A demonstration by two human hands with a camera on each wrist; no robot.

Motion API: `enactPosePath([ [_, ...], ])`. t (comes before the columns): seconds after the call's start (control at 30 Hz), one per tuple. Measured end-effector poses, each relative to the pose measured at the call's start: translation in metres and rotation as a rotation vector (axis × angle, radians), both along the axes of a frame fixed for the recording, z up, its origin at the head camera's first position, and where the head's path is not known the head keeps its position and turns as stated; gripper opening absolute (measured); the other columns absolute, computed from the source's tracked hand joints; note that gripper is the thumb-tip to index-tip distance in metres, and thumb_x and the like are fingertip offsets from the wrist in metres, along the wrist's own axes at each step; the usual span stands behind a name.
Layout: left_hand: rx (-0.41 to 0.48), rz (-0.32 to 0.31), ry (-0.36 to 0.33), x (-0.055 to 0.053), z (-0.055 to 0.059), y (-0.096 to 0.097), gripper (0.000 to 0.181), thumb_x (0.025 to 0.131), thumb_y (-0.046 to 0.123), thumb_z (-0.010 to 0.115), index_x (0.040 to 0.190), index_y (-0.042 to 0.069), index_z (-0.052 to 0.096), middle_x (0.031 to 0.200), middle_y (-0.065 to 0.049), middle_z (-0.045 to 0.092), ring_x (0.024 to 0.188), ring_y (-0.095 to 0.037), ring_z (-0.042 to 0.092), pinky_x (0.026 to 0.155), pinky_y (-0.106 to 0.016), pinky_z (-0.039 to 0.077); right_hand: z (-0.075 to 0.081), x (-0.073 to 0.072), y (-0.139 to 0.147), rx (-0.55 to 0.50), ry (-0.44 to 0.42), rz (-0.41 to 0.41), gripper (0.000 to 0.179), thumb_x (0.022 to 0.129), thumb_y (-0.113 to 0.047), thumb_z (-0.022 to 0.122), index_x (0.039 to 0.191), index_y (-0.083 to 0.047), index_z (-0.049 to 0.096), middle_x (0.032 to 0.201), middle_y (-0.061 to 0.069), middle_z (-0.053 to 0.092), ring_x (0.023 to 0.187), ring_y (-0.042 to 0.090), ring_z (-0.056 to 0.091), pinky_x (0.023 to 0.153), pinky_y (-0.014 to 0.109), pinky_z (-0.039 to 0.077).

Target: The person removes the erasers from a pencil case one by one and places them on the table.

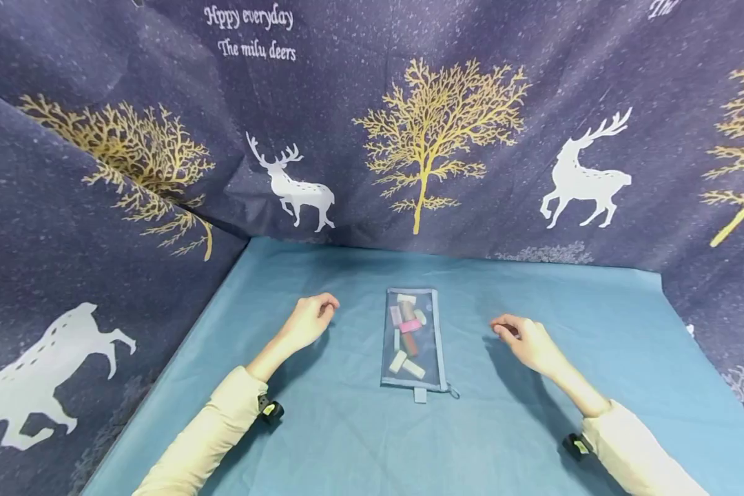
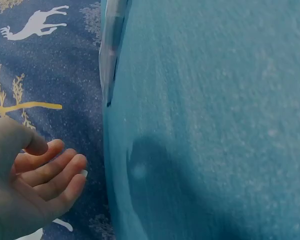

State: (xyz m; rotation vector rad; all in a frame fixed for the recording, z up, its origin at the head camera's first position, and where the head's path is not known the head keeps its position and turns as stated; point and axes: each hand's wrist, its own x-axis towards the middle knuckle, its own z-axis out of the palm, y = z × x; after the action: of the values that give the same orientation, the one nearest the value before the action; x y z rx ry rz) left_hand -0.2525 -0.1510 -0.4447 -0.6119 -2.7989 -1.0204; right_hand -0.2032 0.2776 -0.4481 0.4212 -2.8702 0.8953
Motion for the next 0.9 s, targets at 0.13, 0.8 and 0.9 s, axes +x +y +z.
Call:
enactPosePath([
  [0.13, 0.001, -0.033, -0.034, 0.001, 0.002, 0.005, 0.025, 0.093, 0.012, 0.044, 0.106, 0.004, 0.064, 0.098, -0.013, 0.068, 0.08, -0.017, 0.063, 0.072, -0.034, 0.05, 0.002, 0.001, -0.001, -0.005, -0.009, 0.026, 0.022, 0.093, -0.016, 0.052, 0.107, -0.006, 0.065, 0.098, 0.01, 0.069, 0.085, 0.023, 0.066, 0.067, 0.033, 0.053],
  [0.8, 0.011, -0.09, -0.051, 0.013, 0.001, 0.031, 0.022, 0.092, 0.011, 0.046, 0.099, 0.008, 0.067, 0.096, -0.009, 0.069, 0.081, -0.015, 0.062, 0.073, -0.034, 0.05, 0.006, 0.005, -0.017, -0.006, -0.117, 0.089, 0.02, 0.091, -0.011, 0.054, 0.107, -0.006, 0.066, 0.092, 0.01, 0.068, 0.078, 0.014, 0.063, 0.059, 0.022, 0.047],
  [0.9, 0.022, -0.105, -0.05, 0.013, -0.001, 0.038, 0.022, 0.091, 0.011, 0.046, 0.099, 0.008, 0.067, 0.095, -0.008, 0.069, 0.08, -0.013, 0.062, 0.071, -0.03, 0.05, 0.005, 0.006, -0.017, 0.007, -0.117, 0.093, 0.021, 0.09, -0.009, 0.054, 0.107, -0.006, 0.066, 0.091, 0.009, 0.069, 0.076, 0.012, 0.063, 0.058, 0.021, 0.047],
])
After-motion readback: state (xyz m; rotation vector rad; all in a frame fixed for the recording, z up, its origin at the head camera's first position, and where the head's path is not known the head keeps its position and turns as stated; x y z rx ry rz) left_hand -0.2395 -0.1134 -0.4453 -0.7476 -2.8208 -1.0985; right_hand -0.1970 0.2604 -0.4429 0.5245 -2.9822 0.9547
